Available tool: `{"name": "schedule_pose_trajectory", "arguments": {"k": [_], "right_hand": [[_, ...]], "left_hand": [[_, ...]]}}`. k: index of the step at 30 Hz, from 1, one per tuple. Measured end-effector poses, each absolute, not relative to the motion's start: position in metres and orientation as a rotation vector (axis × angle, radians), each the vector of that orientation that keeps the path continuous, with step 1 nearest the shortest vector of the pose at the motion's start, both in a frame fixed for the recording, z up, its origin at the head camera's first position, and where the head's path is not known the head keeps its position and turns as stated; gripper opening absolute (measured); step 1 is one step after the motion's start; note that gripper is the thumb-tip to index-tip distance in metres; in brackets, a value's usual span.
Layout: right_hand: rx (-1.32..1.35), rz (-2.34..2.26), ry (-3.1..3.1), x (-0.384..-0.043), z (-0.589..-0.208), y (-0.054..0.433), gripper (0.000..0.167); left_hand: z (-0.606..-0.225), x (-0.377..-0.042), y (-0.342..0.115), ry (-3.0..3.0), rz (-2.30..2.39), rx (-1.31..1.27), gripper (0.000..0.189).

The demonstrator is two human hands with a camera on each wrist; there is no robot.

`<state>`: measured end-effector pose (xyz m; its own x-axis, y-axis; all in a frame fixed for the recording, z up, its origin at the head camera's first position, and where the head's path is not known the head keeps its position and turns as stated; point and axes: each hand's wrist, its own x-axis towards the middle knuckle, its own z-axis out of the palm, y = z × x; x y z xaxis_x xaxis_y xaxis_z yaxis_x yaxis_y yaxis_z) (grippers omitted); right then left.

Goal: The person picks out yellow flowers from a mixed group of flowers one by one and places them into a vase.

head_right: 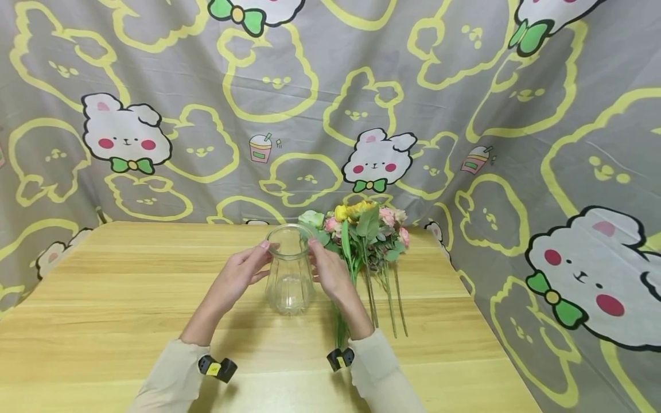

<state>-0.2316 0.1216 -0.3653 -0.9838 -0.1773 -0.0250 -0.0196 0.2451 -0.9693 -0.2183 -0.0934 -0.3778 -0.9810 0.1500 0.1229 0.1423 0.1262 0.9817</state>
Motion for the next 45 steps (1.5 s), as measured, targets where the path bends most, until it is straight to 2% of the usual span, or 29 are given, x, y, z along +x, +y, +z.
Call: {"name": "schedule_pose_trajectory", "arguments": {"k": [11, 37, 41, 45], "right_hand": [[-0.106, -1.836, 2.382, -0.231, -0.362, 0.127, 0.076], [-0.181, -1.774, 2.374, -0.232, -0.357, 0.125, 0.079], [-0.216, -1.762, 2.362, -0.231, -0.353, 0.129, 0.076], [-0.238, -1.716, 2.447, -0.229, -0.346, 0.138, 0.065]], "left_hand": [[-0.372, -0.218, -0.085, 2.351, 2.069, 0.273, 0.059], [-0.37, -0.218, -0.092, 2.325, 2.081, 0.312, 0.06], [-0.371, -0.219, -0.092, 2.309, 2.088, 0.318, 0.061], [-0.372, -0.219, -0.093, 2.319, 2.074, 0.312, 0.061]]}}
